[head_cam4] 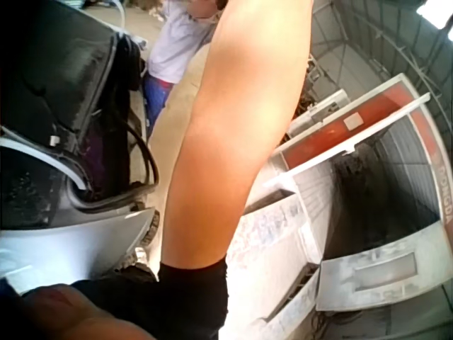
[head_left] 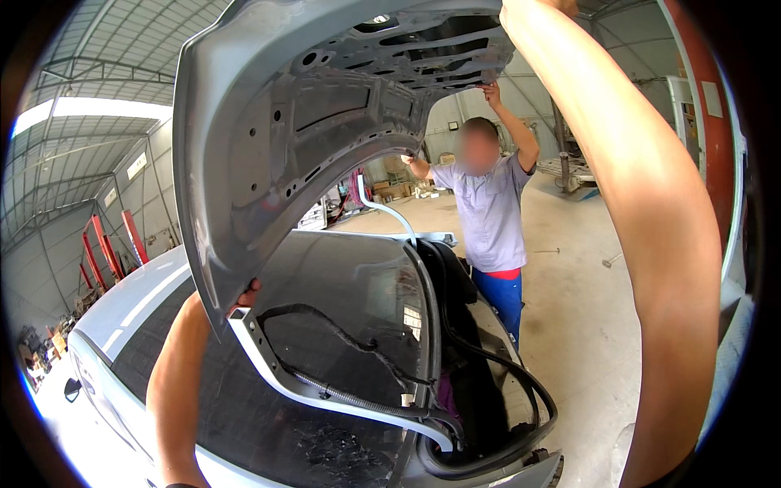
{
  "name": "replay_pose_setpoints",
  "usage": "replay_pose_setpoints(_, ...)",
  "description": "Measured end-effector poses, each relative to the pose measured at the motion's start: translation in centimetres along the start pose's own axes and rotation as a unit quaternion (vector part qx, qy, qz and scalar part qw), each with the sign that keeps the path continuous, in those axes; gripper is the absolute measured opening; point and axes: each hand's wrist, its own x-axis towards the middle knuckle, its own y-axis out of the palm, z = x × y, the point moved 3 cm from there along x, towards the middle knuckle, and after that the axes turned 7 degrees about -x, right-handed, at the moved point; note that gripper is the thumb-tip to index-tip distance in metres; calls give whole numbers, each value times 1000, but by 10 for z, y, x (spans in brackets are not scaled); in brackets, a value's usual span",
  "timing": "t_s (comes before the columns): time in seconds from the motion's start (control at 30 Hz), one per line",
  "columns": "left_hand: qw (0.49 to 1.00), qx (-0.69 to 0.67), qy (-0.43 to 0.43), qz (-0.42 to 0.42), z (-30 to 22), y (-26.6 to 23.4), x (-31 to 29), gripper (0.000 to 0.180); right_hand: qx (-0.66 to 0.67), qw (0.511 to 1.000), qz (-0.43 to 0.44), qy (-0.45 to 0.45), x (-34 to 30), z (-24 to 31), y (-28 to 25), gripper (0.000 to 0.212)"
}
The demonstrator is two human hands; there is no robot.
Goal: The person and a coworker lift a detached car trunk lid and align it over the rear of a silver hatchback. They repeatedly raise and lower the lid to check fit and alignment, then hold it in place while the coworker works on the rear hatch area. The lid remains unfastened at the end of the clip.
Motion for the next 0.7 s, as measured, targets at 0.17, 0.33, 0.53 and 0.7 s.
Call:
replay_pose_setpoints(0.17,1000,-5,8,-2,-1,-8,-7,50,-14,1000,0,11,-6,6,18,30)
replay_pose_setpoints(0.33,1000,-10,12,2,1,-20,-8,50,-13,1000,-6,0,-28,20,23,30)
replay_pose_setpoints(0.53,999,-17,24,-22,9,-35,-31,51,16,998,-55,2,-41,9,47,28)
replay_pose_setpoints(0.7,999,-23,28,-39,16,-47,-43,51,3,999,-51,18,-34,-22,62,28)
